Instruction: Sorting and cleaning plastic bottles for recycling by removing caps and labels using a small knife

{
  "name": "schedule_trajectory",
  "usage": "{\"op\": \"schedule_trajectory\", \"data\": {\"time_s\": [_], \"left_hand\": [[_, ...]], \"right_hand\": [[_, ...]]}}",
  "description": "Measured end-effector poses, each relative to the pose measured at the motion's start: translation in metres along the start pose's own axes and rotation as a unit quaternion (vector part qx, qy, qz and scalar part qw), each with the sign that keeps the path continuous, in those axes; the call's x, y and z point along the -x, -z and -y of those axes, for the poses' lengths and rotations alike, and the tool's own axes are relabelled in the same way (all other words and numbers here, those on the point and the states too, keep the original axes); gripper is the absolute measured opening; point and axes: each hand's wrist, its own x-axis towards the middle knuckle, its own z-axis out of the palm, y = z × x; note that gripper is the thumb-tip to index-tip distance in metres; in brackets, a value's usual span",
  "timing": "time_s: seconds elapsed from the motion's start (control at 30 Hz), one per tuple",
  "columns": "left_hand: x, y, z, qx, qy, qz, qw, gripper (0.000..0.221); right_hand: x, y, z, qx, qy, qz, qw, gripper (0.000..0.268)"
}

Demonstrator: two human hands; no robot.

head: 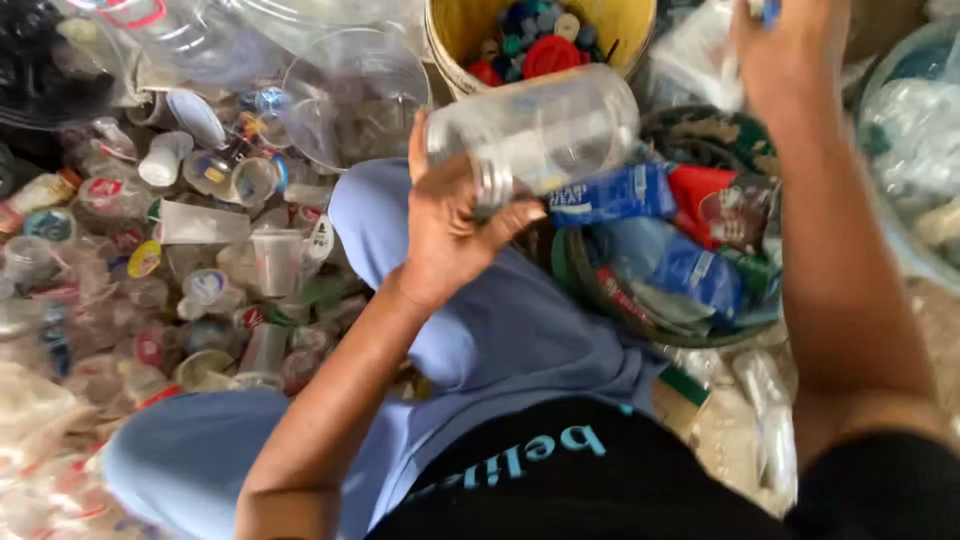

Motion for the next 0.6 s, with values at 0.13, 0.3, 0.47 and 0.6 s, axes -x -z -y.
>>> {"op": "schedule_trajectory", "data": {"time_s": [0.13,0.3,0.47,0.6], "left_hand": [[-0.001,-0.005,0.02,0.087,0.062,-0.031,0.994,0.016],[0.001,-0.015,0.032,0.365,0.252,-0.12,0.888,0.008],[-0.015,-0.009,0.008,0.634,0.426,-0.112,0.636,0.055],[-0.027,-0.012,-0.031,0.604,0.496,-0.112,0.614,0.083]], "right_hand": [[0.043,0.023,0.028,0.226,-0.003,0.175,0.958,0.03],[0.068,0.037,0.082,0.238,-0.185,0.378,0.875,0.062],[0.058,0.044,0.171,-0.395,-0.128,0.073,0.907,0.05],[0.046,0.019,0.181,-0.402,-0.106,0.096,0.905,0.035]]}}
